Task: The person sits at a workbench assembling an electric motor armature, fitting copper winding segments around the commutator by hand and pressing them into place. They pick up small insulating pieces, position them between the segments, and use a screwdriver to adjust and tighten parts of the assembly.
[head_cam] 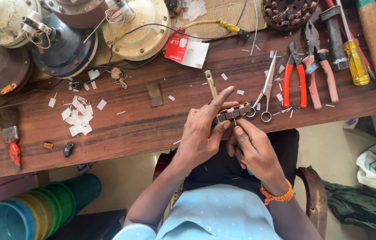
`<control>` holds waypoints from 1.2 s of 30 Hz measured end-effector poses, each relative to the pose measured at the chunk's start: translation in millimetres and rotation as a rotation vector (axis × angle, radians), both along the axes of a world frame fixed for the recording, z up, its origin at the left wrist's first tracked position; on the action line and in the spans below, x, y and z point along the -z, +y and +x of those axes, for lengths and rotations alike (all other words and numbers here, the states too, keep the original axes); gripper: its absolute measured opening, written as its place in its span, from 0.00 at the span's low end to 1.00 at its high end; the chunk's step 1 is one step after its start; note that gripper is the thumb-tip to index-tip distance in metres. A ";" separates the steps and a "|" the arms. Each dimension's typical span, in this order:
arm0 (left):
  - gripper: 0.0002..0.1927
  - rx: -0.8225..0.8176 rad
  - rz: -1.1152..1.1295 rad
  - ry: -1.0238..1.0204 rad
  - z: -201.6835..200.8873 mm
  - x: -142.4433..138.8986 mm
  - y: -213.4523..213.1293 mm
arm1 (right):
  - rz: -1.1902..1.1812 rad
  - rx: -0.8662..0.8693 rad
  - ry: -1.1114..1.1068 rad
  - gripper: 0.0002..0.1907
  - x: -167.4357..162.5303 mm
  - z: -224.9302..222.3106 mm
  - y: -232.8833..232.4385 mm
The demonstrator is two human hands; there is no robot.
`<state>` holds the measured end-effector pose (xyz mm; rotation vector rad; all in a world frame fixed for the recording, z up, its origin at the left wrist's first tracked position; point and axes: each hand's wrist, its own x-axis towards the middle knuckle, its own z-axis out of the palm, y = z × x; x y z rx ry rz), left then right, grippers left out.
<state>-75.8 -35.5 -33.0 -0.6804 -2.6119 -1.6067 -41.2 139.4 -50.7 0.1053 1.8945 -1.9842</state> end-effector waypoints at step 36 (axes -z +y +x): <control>0.44 -0.051 0.104 0.322 0.6 46.4 -6.6 | 1.035 -0.040 0.336 0.15 21.7 -82.5 63.4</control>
